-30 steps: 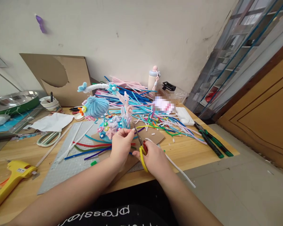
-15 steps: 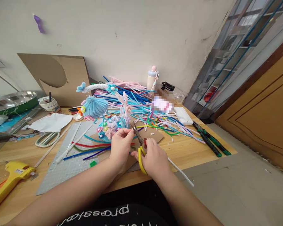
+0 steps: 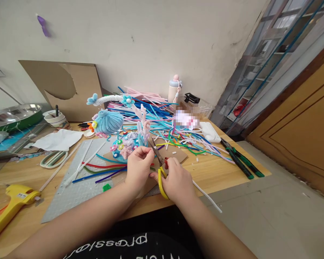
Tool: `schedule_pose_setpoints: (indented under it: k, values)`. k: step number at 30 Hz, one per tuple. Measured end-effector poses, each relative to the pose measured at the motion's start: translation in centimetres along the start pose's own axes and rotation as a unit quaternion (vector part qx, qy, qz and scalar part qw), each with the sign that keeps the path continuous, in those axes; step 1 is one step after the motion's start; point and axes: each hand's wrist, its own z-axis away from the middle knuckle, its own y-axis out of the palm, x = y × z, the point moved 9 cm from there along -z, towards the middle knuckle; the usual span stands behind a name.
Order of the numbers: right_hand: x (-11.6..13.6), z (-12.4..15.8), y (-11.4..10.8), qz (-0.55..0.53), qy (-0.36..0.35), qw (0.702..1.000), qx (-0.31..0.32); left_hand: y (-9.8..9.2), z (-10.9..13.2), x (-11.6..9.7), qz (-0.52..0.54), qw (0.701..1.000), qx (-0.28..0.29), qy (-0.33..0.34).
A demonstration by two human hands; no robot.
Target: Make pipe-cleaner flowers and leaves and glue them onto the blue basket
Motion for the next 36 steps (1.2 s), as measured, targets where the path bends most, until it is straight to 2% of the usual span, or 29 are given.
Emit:
schedule_pose_setpoints:
  k: [21, 28, 30, 32, 34, 36]
  values:
    - [-0.4, 0.0, 0.2, -0.031, -0.014, 0.999, -0.016, -0.1, -0.1, -0.3, -0.017, 1.000, 0.003, 0.005]
    - [-1.3, -0.5, 0.4, -0.122, -0.013, 0.992, -0.007, 0.1, -0.2, 0.1, -0.013, 1.000, 0.001, -0.001]
    - [-3.0, -1.5, 0.3, -0.100, 0.028, 0.995, -0.007, -0.2, -0.2, -0.1, -0.010, 1.000, 0.001, 0.002]
    - [-5.1, -2.7, 0.5, -0.034, 0.072, 0.997, 0.009, -0.7, 0.1, -0.6, -0.011, 1.000, 0.021, 0.004]
    - [-6.3, -3.8, 0.6, 0.020, 0.068, 0.997, 0.019, -1.8, 0.5, -1.2, -0.030, 0.998, 0.057, 0.000]
    - [-6.6, -4.4, 0.8, 0.040, 0.037, 0.998, 0.014, -4.1, 1.0, -1.6, -0.059, 0.995, 0.079, -0.017]
